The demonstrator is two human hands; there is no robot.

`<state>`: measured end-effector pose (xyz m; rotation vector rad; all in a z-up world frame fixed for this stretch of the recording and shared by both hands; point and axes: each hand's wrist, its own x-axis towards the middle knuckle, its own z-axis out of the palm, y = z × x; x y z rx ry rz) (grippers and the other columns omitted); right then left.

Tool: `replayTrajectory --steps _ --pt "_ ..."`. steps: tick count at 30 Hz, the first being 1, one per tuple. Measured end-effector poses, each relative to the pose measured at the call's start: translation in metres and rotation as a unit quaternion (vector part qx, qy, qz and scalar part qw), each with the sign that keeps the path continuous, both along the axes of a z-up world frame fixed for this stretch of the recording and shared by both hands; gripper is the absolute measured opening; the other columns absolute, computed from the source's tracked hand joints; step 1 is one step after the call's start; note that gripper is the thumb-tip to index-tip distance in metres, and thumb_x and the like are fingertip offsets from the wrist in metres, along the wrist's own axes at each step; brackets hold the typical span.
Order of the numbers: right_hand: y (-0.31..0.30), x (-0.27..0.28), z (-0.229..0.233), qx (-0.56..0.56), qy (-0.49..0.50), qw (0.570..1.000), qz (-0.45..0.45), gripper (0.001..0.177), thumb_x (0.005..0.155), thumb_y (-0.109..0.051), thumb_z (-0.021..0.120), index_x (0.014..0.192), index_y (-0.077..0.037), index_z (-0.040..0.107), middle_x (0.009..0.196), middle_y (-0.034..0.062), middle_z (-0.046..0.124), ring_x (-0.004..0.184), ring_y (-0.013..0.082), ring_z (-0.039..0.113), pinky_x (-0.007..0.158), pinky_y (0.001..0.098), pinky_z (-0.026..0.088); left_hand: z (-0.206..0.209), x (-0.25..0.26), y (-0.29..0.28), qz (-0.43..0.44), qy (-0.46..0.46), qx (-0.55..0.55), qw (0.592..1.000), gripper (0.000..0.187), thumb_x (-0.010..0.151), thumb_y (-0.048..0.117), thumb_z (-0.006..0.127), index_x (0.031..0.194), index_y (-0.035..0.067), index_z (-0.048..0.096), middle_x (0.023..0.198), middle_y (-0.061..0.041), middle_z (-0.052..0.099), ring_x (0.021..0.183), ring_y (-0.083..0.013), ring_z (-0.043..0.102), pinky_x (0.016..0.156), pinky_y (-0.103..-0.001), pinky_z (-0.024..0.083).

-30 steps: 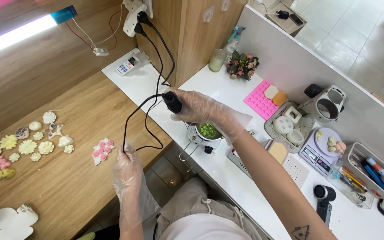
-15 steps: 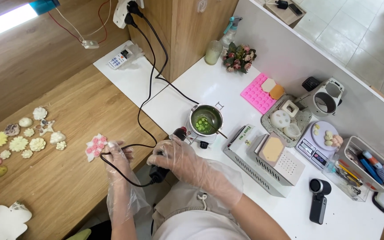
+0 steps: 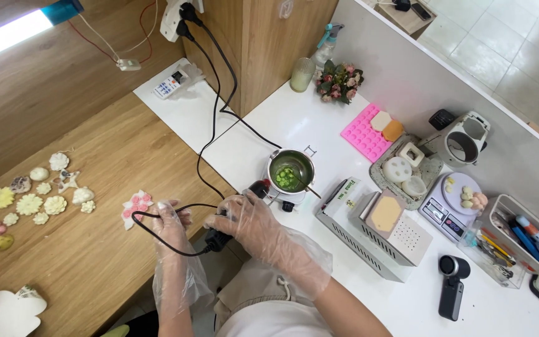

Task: Melting green wax pieces in a small pot using a heat gun and stirring with a spoon.

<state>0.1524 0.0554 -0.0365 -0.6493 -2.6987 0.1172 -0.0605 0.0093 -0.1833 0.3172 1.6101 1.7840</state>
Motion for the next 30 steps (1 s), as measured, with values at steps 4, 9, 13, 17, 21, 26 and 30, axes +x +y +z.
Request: replayTrajectory --steps 4,9,13,17,21,26,30 --pt "0.004 -0.006 0.002 -0.029 0.024 0.999 -0.011 0.041 0.097 -0.009 0.057 0.131 -0.029 0.062 0.123 0.0104 0.063 0.12 0.0312 0.063 0.111 0.0527 0.043 -0.009 -0.002 0.005 0.0 -0.011 0.005 1.0 0.036 0.112 0.041 0.044 0.11 0.008 0.058 0.073 -0.004 0.063 0.061 -0.0114 0.054 0.058 -0.028 0.045" --pt "0.009 -0.012 0.012 -0.055 0.002 0.998 -0.032 0.043 0.098 -0.007 0.055 0.134 -0.029 0.062 0.122 0.011 0.064 0.116 0.0315 0.063 0.114 0.0519 0.043 0.01 0.005 0.001 0.003 -0.008 -0.028 1.0 0.039 0.111 0.042 0.041 0.11 0.008 0.059 0.073 -0.004 0.063 0.062 -0.0126 0.055 0.059 -0.028 0.045" --pt "0.017 -0.019 0.009 -0.038 0.002 0.999 -0.036 0.043 0.096 -0.008 0.055 0.135 -0.027 0.062 0.12 0.0127 0.063 0.117 0.0326 0.062 0.11 0.0524 0.042 0.033 0.014 -0.001 -0.018 0.034 -0.065 0.997 0.047 0.111 0.045 0.041 0.107 0.003 0.062 0.074 -0.007 0.063 0.066 -0.015 0.059 0.064 -0.031 0.05" --pt "0.019 -0.024 0.021 -0.031 -0.025 0.998 -0.053 0.044 0.095 -0.009 0.055 0.136 -0.025 0.062 0.116 0.0125 0.063 0.115 0.0326 0.061 0.102 0.0489 0.046 0.045 0.018 -0.003 -0.016 0.045 -0.067 0.997 0.052 0.11 0.048 0.043 0.104 0.0 0.062 0.077 -0.009 0.064 0.07 -0.0173 0.063 0.068 -0.033 0.053" --pt "0.014 -0.028 0.02 -0.043 -0.038 0.996 -0.061 0.044 0.096 -0.01 0.055 0.136 -0.025 0.062 0.116 0.0111 0.063 0.114 0.0305 0.061 0.098 0.0466 0.046 0.028 0.011 -0.002 -0.004 0.036 -0.07 0.997 0.053 0.108 0.049 0.047 0.104 -0.001 0.062 0.078 -0.009 0.065 0.074 -0.0177 0.064 0.07 -0.034 0.055" --pt "0.014 -0.032 0.014 -0.024 -0.024 0.997 -0.075 0.04 0.097 -0.014 0.054 0.135 -0.024 0.063 0.119 0.0106 0.063 0.12 0.0301 0.058 0.103 0.0471 0.044 0.013 0.006 -0.003 -0.002 0.045 -0.033 0.998 0.049 0.109 0.047 0.045 0.105 0.002 0.061 0.081 -0.008 0.066 0.075 -0.0165 0.065 0.069 -0.032 0.053" --pt "0.011 -0.034 0.014 -0.01 -0.005 0.997 -0.074 0.043 0.095 -0.014 0.055 0.136 -0.024 0.062 0.123 0.0115 0.062 0.123 0.0301 0.057 0.107 0.0481 0.043 0.011 0.006 0.0 0.022 0.052 -0.018 0.998 0.044 0.111 0.044 0.046 0.105 0.003 0.059 0.083 -0.006 0.062 0.072 -0.0163 0.063 0.065 -0.031 0.049"
